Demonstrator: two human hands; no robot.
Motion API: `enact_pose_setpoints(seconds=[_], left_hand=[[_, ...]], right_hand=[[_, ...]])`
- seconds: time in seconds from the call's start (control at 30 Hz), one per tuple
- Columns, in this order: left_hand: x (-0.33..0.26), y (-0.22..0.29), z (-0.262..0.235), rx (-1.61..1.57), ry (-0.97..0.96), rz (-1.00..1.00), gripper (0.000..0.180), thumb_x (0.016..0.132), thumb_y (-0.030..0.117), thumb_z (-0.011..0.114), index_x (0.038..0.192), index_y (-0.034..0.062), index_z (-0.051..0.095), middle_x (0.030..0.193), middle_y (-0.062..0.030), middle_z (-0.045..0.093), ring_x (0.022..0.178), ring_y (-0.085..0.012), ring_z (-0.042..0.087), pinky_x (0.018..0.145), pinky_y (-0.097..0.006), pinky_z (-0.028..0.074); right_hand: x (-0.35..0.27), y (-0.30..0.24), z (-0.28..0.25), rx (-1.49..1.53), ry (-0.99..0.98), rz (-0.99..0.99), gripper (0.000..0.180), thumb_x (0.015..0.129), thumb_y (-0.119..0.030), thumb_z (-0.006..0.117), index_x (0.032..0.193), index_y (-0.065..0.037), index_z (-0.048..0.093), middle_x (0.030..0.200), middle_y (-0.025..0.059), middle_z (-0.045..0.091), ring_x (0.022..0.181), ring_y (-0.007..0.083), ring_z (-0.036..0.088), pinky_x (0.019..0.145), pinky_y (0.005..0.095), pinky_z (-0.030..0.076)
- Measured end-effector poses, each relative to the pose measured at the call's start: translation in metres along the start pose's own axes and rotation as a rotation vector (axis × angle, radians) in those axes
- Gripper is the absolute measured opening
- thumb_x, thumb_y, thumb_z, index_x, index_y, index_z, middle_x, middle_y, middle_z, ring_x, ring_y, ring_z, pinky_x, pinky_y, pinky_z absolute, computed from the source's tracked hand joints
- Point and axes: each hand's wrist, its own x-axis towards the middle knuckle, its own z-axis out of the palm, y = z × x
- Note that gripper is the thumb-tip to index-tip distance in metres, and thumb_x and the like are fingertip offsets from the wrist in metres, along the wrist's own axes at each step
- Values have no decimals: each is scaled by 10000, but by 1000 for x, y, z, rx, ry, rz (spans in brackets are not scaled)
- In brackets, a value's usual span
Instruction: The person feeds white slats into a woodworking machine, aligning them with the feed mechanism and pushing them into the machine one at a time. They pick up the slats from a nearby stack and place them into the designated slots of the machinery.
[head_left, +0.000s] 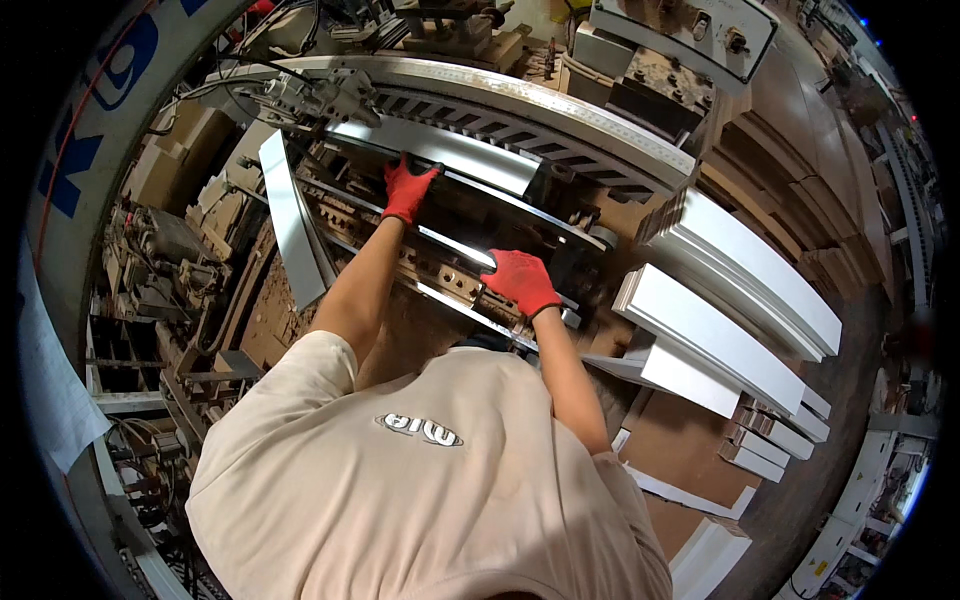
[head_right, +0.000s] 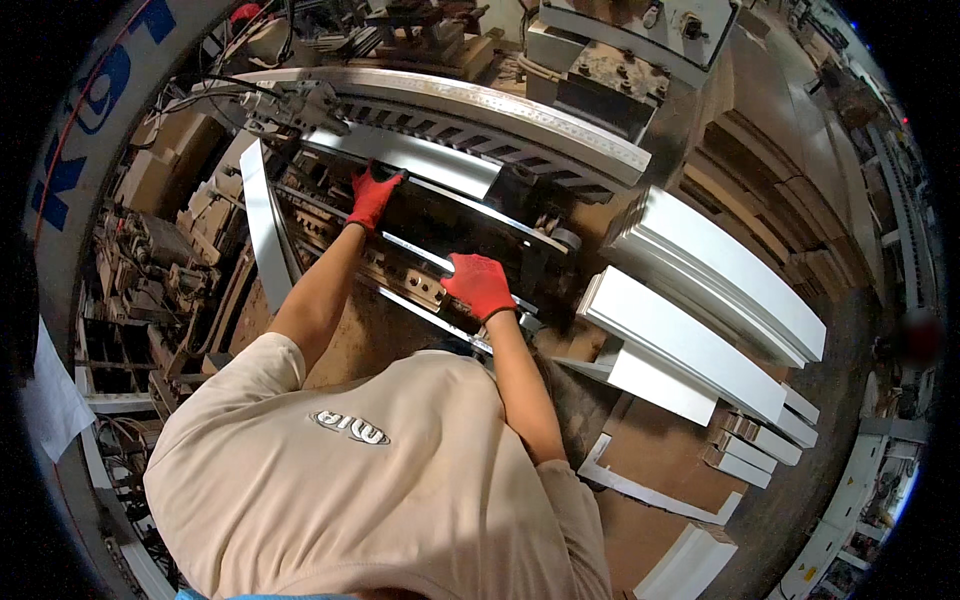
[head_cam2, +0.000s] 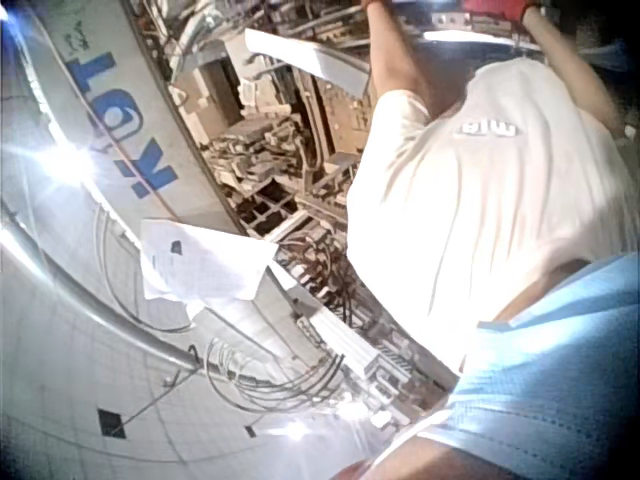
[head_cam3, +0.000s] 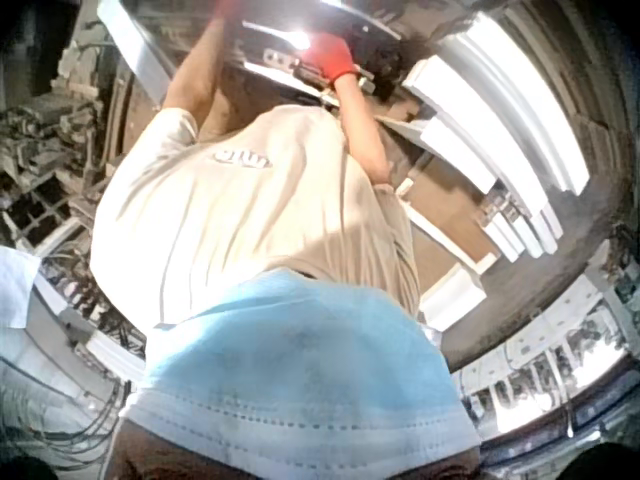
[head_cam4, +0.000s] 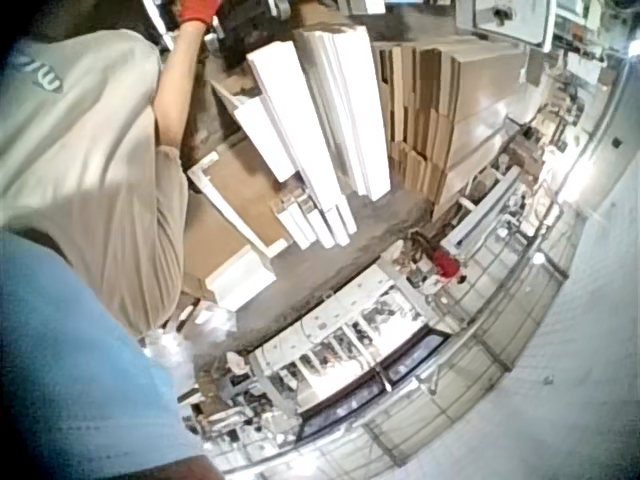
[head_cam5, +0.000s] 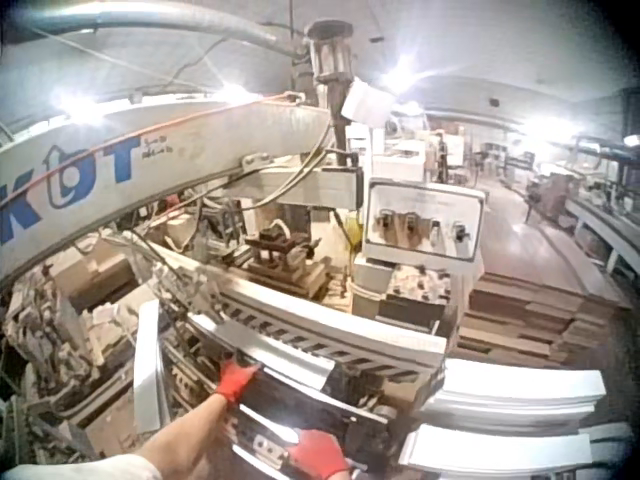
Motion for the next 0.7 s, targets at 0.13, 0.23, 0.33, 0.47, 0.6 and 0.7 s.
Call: enact_pose_setpoints(seconds=[0.13,0.23,0.33,0.47,0.6,0.7], left_hand=[[-3,5,-3,33,7,-23,1004,689,590,762,1497,159,351,1498,-315,243,1386,-439,289,1126,-483,308],[-3,1,-1,31,0,-70,1023,685,600,762,1509,170,334,1530,-313,193,1416,-441,243,1143,-477,288],[-5,0,1,-7,-12,-32,1047,672,630,758,1511,166,337,1553,-313,144,1446,-432,188,1160,-465,266],[-3,-3,2,37,-20,-59,1058,662,645,755,1506,154,347,1546,-314,170,1440,-430,210,1150,-464,287],[-3,-1,-3,45,-47,-87,1097,659,646,757,1527,161,294,1548,-318,153,1432,-435,234,1140,-460,303],[-12,-2,-10,-54,-35,-121,1102,662,611,782,1529,155,278,1536,-326,163,1425,-447,239,1135,-454,307]], right_hand=[[-1,7,11,-60,104,-82,436,814,-377,656,1117,-64,655,1039,163,687,1018,320,639,876,436,493],[-2,9,15,-61,117,-93,436,820,-373,654,1126,-62,653,1059,159,686,1027,318,636,888,432,486],[-5,10,15,-52,128,-85,431,822,-367,654,1128,-63,653,1075,157,684,1035,319,633,889,430,484],[-9,2,8,-57,109,-74,445,822,-372,657,1147,-69,648,1066,152,686,1036,306,634,882,421,489],[-13,-14,-1,-106,180,-70,550,818,-455,671,1188,-52,617,1019,145,689,1038,311,633,879,413,495],[-9,-11,3,156,452,-144,475,796,-383,738,1080,-10,661,938,163,698,930,340,662,801,409,519]])
